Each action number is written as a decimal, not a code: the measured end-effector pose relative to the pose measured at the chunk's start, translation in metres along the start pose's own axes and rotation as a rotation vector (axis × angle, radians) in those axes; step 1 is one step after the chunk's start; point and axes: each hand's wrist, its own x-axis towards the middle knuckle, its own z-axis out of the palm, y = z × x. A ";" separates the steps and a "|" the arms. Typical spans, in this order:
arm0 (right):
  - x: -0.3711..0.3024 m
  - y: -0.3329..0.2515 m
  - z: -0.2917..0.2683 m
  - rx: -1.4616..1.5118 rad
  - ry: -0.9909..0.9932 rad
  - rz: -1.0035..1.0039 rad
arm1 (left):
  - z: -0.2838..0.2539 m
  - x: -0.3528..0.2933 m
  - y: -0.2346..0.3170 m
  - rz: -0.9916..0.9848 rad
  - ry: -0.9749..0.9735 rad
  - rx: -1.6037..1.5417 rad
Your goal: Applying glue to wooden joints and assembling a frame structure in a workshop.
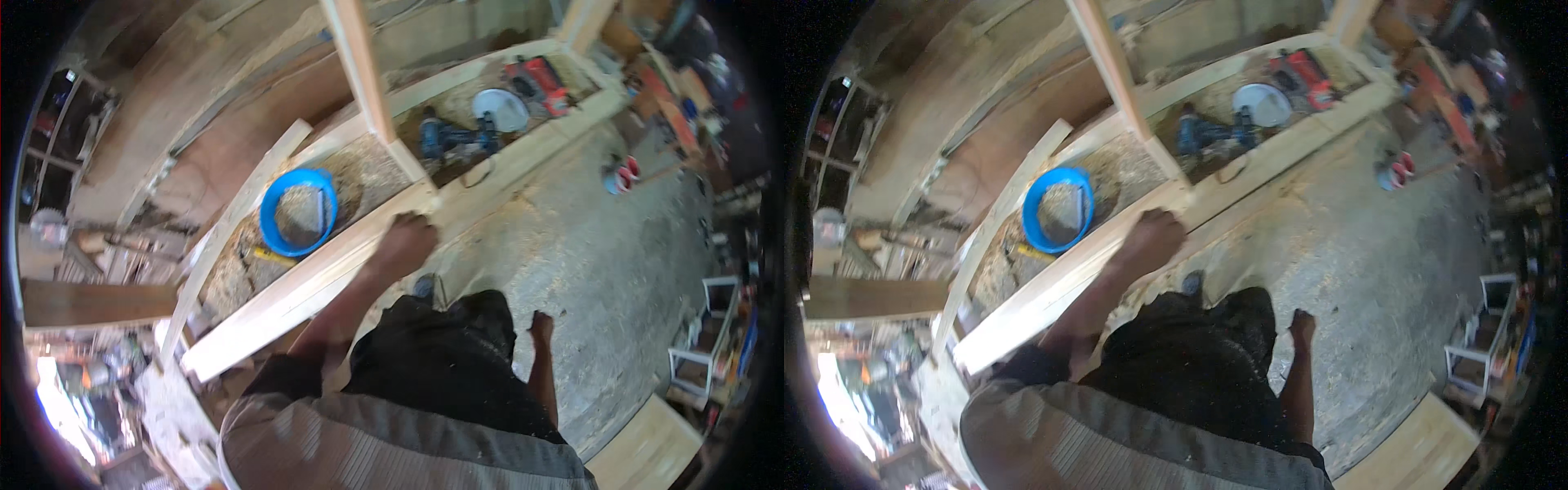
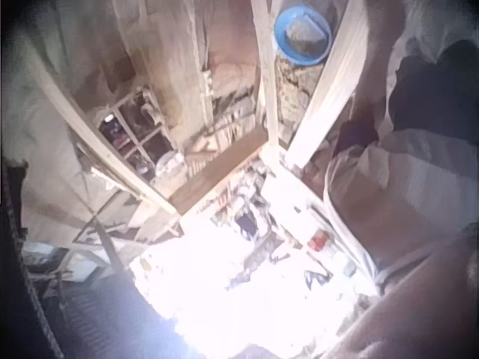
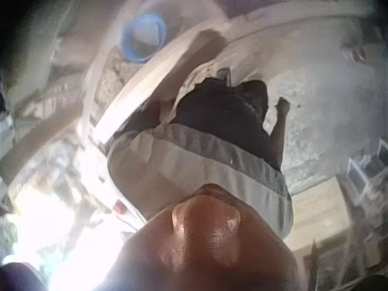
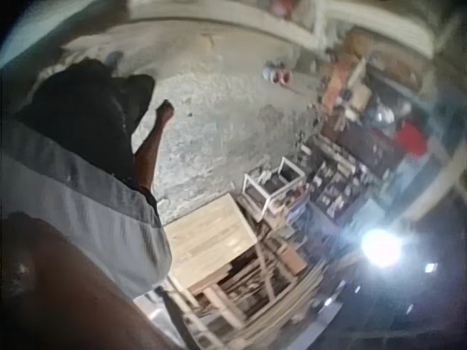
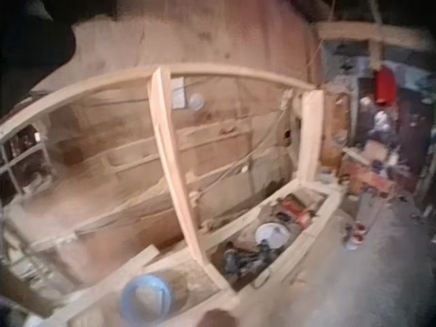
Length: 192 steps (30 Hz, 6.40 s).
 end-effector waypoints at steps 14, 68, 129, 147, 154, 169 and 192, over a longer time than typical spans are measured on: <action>0.310 0.134 -0.182 0.687 -0.134 0.175 | 0.051 0.226 0.057 -0.234 0.164 -0.217; 0.440 1.284 -0.178 0.786 0.516 1.277 | 0.543 1.447 0.762 0.601 -0.609 -0.139; 0.900 1.852 -0.465 1.168 -0.913 -1.026 | 0.561 1.696 1.349 -0.945 0.701 -0.218; 0.587 1.372 -0.373 0.427 -1.543 -1.386 | 0.518 1.259 1.320 -1.688 1.209 -0.510; 0.478 1.182 -0.410 0.281 -1.232 -1.819 | 0.457 1.088 1.260 -1.703 1.207 -0.001; 0.304 0.752 -0.350 0.628 0.348 -2.565 | 0.400 0.723 0.991 -1.302 2.149 -1.218; 0.331 0.151 -0.368 0.759 -0.661 -1.601 | 0.193 0.285 0.475 -1.707 1.174 -0.990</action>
